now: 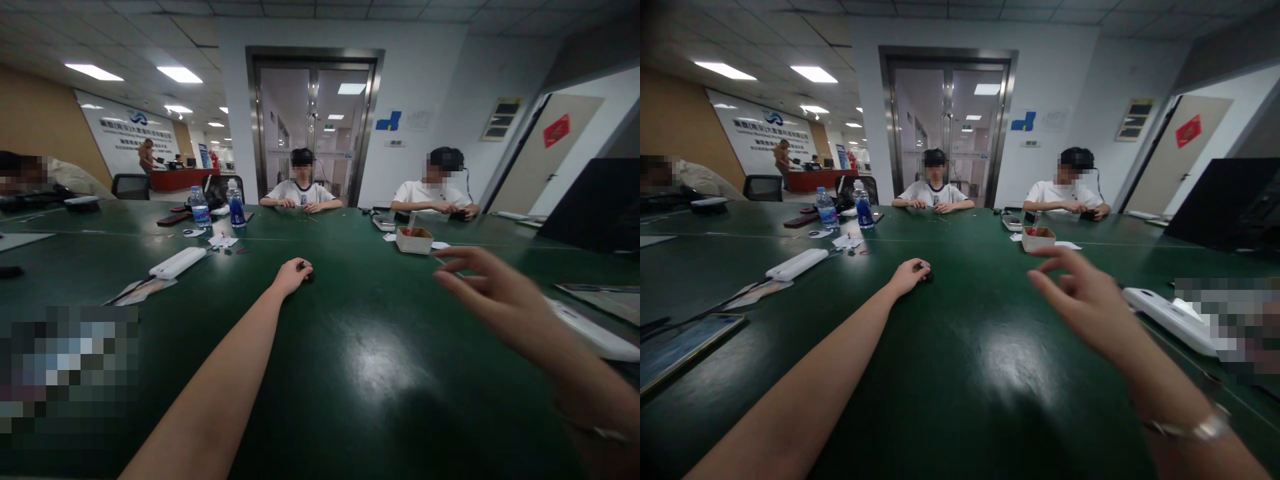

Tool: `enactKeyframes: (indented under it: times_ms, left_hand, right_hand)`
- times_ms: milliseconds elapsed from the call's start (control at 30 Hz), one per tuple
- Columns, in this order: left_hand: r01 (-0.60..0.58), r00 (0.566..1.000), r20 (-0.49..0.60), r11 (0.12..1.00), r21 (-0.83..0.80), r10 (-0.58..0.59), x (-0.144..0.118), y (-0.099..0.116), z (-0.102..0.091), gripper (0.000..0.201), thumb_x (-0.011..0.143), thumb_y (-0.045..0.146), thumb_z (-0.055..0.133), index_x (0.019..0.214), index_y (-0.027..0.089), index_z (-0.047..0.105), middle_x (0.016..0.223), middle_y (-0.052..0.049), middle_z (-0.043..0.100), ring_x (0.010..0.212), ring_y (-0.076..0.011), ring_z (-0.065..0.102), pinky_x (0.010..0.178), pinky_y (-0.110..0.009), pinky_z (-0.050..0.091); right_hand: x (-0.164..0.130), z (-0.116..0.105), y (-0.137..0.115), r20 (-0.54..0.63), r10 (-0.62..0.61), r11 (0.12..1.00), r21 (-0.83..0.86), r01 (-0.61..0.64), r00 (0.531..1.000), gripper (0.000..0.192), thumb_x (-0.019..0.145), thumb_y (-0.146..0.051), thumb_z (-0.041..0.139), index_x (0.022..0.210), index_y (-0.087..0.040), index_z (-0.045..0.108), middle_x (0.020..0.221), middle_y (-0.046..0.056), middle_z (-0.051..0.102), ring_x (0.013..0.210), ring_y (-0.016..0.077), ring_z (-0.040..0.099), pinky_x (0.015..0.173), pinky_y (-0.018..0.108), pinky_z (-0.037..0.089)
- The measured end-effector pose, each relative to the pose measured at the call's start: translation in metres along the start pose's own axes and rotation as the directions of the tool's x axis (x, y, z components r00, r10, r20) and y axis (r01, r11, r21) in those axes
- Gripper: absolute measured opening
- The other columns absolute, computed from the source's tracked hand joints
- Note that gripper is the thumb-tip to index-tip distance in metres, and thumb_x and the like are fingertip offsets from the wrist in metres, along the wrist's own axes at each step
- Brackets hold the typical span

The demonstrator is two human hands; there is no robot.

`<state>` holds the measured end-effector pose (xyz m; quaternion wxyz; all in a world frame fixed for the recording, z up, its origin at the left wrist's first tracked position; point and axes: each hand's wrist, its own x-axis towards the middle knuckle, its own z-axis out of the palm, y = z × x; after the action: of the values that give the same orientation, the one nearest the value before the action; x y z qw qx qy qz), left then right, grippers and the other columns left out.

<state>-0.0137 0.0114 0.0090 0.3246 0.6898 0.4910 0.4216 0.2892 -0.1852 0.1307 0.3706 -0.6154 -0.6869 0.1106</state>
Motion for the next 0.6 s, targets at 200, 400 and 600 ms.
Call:
enactKeyframes:
  times_ms: [200, 400, 600]
  left_hand:
    - [0.022, 0.998, -0.05, 0.925, -0.38, -0.044, 0.006, 0.004, 0.001, 0.023, 0.076, 0.024, 0.06, 0.095, 0.011, 0.062, 0.079, -0.005, 0.064, 0.064, -0.0096, 0.058, 0.066, -0.024, 0.048]
    - [0.033, 0.993, -0.07, 0.77, -0.637, -0.1, 0.011, -0.004, 0.002, 0.027, 0.07, 0.023, 0.067, 0.094, 0.013, 0.063, 0.076, -0.003, 0.062, 0.067, -0.0096, 0.059, 0.069, -0.024, 0.049]
    - [0.139, 0.987, 0.038, 0.731, -0.668, -0.153, 0.003, 0.003, -0.002, 0.024, 0.065, 0.014, 0.07, 0.089, 0.012, 0.065, 0.079, -0.005, 0.064, 0.074, -0.011, 0.061, 0.078, -0.026, 0.048]
  right_hand:
    - [0.093, 0.15, -0.027, 0.533, 0.084, 0.96, 0.182, -0.211, 0.842, 0.03, 0.084, -0.039, 0.058, 0.104, -0.019, 0.051, 0.072, 0.002, 0.06, 0.044, 0.0087, 0.051, 0.04, 0.02, 0.044]
    - [0.13, 0.22, -0.023, 0.589, -0.004, 0.63, 0.629, -0.455, 0.808, 0.007, 0.092, -0.023, 0.048, 0.094, -0.016, 0.046, 0.078, 0.003, 0.061, 0.052, 0.0083, 0.06, 0.049, 0.02, 0.052]
    - [0.136, 0.227, -0.007, 0.521, -0.004, 0.533, 0.724, -0.439, 0.854, 0.01, 0.087, -0.005, 0.051, 0.093, -0.012, 0.047, 0.067, 0.004, 0.062, 0.05, 0.008, 0.06, 0.05, 0.017, 0.051]
